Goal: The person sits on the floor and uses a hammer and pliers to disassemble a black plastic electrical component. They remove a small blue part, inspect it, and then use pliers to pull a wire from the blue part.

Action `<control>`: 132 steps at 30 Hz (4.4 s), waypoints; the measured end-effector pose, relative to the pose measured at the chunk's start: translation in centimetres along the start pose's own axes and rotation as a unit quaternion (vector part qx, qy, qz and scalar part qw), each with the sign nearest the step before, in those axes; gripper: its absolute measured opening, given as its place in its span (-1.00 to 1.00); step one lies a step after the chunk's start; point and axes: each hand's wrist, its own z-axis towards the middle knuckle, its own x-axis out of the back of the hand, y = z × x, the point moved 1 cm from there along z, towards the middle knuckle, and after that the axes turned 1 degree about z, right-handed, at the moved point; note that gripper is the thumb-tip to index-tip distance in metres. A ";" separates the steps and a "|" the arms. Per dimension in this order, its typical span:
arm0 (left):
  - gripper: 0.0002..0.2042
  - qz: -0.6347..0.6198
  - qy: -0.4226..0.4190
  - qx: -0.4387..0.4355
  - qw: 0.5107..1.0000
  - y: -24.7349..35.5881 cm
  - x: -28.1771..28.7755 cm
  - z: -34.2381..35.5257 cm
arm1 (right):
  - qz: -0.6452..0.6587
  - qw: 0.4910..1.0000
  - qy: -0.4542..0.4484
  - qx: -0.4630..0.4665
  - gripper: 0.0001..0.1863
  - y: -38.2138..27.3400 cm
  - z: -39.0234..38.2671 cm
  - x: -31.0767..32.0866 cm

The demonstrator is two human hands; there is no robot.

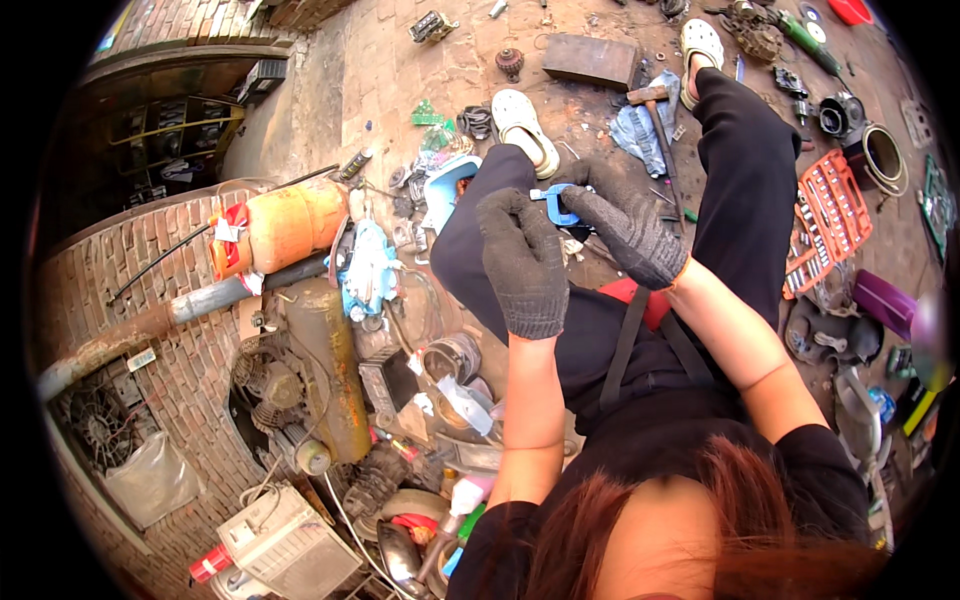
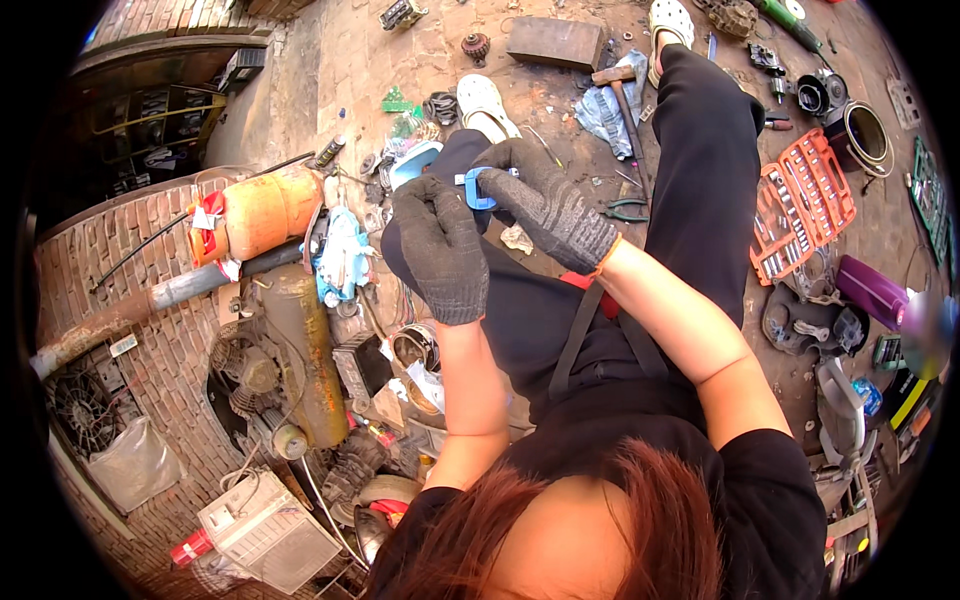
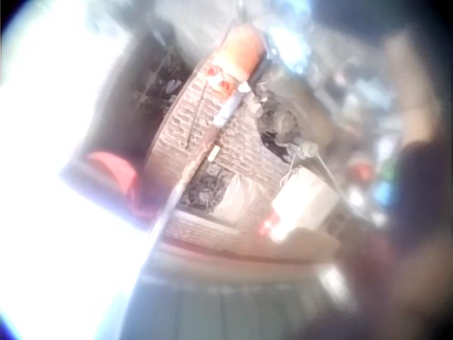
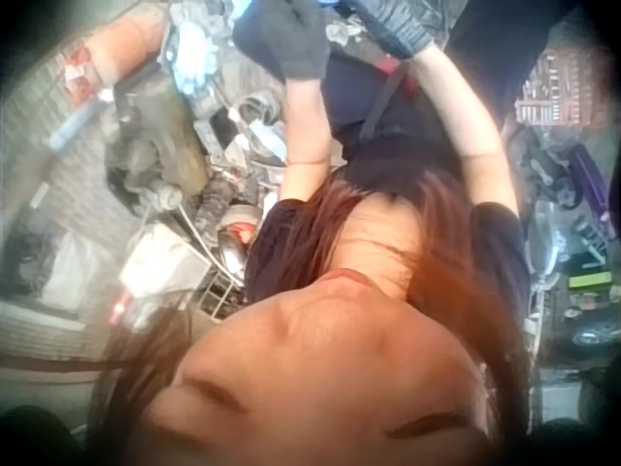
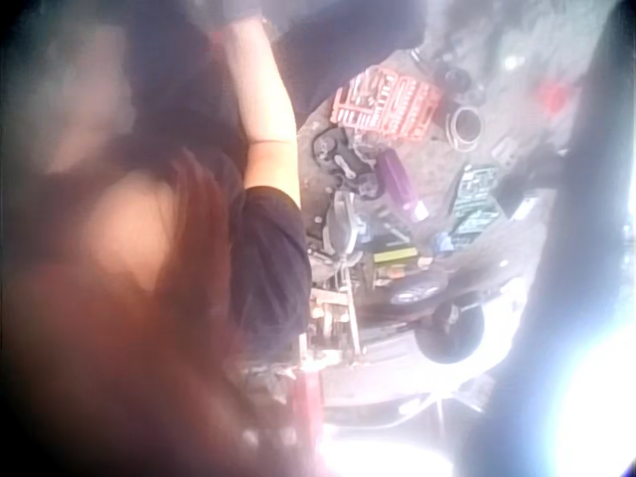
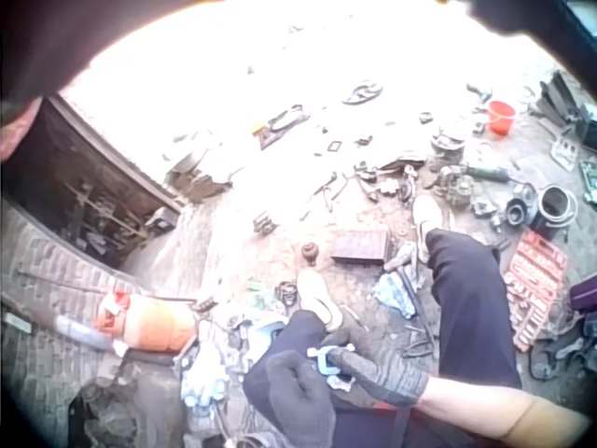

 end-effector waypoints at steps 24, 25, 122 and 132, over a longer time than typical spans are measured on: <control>-0.84 0.026 0.028 -0.062 0.997 0.5 0.3 -0.5 | 0.275 0.952 0.040 -0.132 -0.73 1.0 1.5 -3.1; -0.84 0.069 0.054 -0.112 0.990 1.5 -0.1 -0.8 | 0.422 0.891 0.050 -0.158 -0.73 1.1 1.6 -3.5; -0.70 -0.720 -0.055 0.194 0.664 -3.8 -0.1 -2.4 | -0.595 0.626 -0.397 0.312 -0.57 -13.9 -7.6 -10.0; -0.80 -0.704 -0.005 0.234 0.671 -3.8 -0.3 -2.9 | -0.564 0.615 -0.446 0.324 -0.62 -13.6 -8.0 -11.5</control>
